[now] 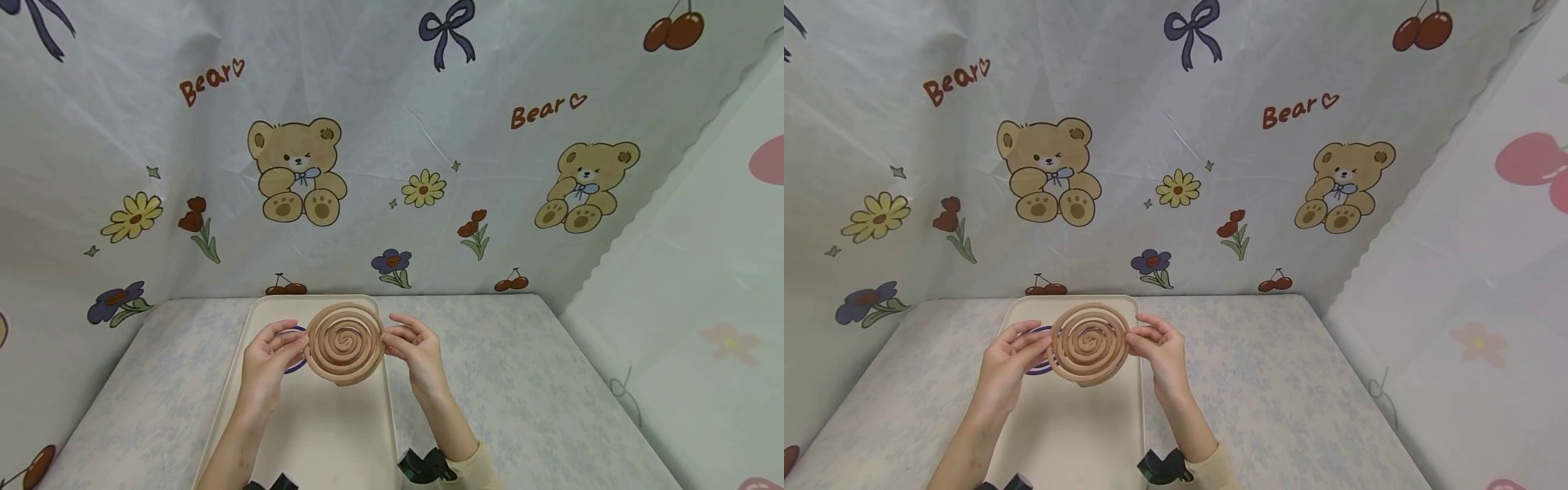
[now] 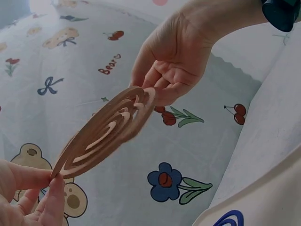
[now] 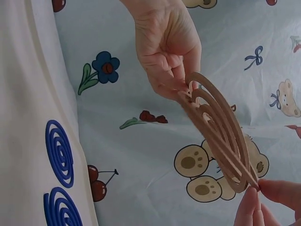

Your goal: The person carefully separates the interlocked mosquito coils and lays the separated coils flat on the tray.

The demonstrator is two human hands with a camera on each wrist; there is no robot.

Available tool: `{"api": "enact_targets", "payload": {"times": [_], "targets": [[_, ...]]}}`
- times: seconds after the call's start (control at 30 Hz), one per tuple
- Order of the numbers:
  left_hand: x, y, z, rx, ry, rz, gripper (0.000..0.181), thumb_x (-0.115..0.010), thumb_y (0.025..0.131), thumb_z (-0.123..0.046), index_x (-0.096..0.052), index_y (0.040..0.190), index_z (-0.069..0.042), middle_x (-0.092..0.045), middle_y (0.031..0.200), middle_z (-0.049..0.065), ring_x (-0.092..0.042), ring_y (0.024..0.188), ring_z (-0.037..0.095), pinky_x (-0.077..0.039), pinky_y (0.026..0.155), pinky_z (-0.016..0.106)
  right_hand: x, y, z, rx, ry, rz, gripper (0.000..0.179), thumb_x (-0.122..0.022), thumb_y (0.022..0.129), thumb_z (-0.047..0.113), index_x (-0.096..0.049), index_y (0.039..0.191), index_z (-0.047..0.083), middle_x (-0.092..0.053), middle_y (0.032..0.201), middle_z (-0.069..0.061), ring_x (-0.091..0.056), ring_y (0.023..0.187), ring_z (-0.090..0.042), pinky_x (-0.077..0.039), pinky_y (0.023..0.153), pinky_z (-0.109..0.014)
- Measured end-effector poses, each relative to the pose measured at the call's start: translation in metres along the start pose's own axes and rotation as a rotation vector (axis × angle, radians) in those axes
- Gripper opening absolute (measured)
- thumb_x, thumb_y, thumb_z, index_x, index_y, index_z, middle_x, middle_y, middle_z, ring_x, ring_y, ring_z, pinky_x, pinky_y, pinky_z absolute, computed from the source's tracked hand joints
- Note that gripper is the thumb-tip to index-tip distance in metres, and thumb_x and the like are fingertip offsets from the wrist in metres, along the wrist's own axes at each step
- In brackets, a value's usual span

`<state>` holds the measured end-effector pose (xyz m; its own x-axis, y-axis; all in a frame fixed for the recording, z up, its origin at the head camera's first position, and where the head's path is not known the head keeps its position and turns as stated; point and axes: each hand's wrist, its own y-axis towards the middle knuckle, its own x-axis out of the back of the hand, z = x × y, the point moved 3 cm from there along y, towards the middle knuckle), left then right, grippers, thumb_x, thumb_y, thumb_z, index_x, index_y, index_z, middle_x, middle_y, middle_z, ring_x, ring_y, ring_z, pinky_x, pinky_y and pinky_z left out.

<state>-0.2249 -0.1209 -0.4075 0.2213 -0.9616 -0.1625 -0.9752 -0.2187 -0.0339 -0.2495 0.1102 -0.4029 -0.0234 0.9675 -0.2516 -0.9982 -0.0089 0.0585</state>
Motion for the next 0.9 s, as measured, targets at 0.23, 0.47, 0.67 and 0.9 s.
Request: {"api": "enact_targets", "payload": {"times": [0.23, 0.47, 0.67, 0.9], "targets": [[0.0, -0.0031, -0.003, -0.071, 0.029, -0.017, 0.028, -0.061, 0.088, 0.005, -0.053, 0.115, 0.001, -0.065, 0.083, -0.012, -0.066, 0.079, 0.003, -0.057, 0.072, 0.018, -0.0009, -0.0002, 0.0004, -0.05, 0.087, 0.032, 0.038, -0.06, 0.083, -0.01, -0.053, 0.121, -0.007, -0.069, 0.074, 0.005, -0.066, 0.064, -0.007, -0.056, 0.061, -0.021], [-0.0011, -0.0058, -0.006, -0.113, 0.079, -0.023, 0.025, -0.063, 0.087, 0.002, -0.055, 0.11, 0.0, -0.065, 0.086, -0.01, -0.065, 0.08, 0.004, -0.057, 0.072, 0.018, 0.0001, 0.0, 0.0016, -0.091, 0.129, 0.052, 0.038, -0.057, 0.083, -0.012, -0.052, 0.121, -0.007, -0.07, 0.074, 0.006, -0.065, 0.063, -0.006, -0.056, 0.06, -0.019], [-0.0016, -0.0061, -0.0064, -0.132, 0.073, -0.032, 0.022, -0.065, 0.086, 0.001, -0.056, 0.106, 0.0, -0.066, 0.086, -0.009, -0.066, 0.079, 0.005, -0.057, 0.071, 0.018, 0.0001, -0.0005, 0.0021, -0.075, 0.117, 0.043, 0.037, -0.058, 0.083, -0.011, -0.054, 0.119, -0.006, -0.069, 0.073, 0.006, -0.064, 0.062, -0.006, -0.055, 0.059, -0.02], [-0.0006, -0.0036, -0.005, -0.137, 0.003, -0.02, 0.02, -0.065, 0.086, 0.002, -0.054, 0.103, -0.002, -0.067, 0.087, -0.008, -0.066, 0.08, 0.005, -0.057, 0.073, 0.018, 0.0012, 0.0002, -0.0003, -0.002, -0.055, 0.066, 0.038, -0.061, 0.085, -0.006, -0.054, 0.122, -0.006, -0.065, 0.08, 0.004, -0.063, 0.067, -0.008, -0.056, 0.066, -0.023]]}}
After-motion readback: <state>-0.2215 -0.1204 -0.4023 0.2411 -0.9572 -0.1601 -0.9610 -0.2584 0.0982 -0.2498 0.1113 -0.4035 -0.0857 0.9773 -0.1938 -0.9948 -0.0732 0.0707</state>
